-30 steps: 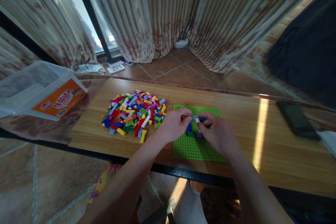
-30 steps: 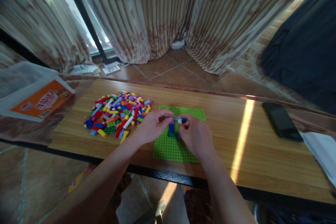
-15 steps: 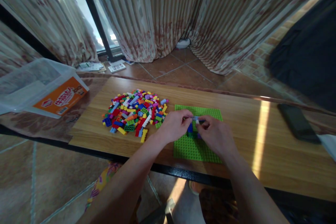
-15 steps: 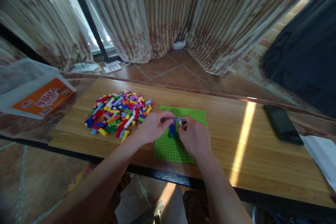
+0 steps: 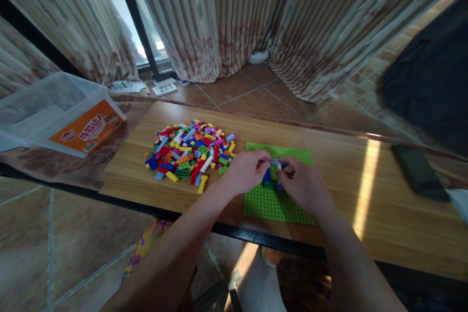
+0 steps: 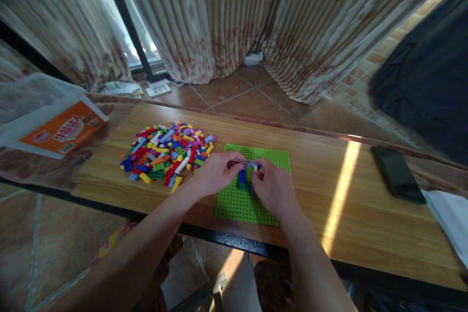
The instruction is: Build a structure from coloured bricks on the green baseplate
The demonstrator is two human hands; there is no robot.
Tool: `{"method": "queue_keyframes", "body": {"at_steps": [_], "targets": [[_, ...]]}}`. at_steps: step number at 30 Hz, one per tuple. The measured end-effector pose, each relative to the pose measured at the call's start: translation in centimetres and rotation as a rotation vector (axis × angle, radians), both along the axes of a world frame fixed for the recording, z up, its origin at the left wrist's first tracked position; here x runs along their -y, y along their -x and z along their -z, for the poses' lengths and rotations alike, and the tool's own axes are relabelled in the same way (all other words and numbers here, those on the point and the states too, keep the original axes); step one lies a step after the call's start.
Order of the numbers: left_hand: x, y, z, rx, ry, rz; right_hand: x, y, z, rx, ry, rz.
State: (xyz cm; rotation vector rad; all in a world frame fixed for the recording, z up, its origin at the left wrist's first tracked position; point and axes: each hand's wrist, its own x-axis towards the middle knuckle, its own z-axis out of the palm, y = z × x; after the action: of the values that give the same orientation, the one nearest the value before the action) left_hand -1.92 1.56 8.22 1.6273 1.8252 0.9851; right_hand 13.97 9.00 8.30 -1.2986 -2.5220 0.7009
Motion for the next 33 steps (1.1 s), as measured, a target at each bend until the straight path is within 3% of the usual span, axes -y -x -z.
{"method": "queue_keyframes", "body": {"at_steps": [19, 33], "targets": [[0.21, 0.06, 0.05, -0.094, 0.011, 0.013, 0.04, -0.03, 0.43, 0.028, -0.101, -0.086], [0.16, 0.04, 0.14, -0.115, 0.007, 0.011, 0.04, 0.01, 0.63, 0.028, -0.069, -0.077]]}}
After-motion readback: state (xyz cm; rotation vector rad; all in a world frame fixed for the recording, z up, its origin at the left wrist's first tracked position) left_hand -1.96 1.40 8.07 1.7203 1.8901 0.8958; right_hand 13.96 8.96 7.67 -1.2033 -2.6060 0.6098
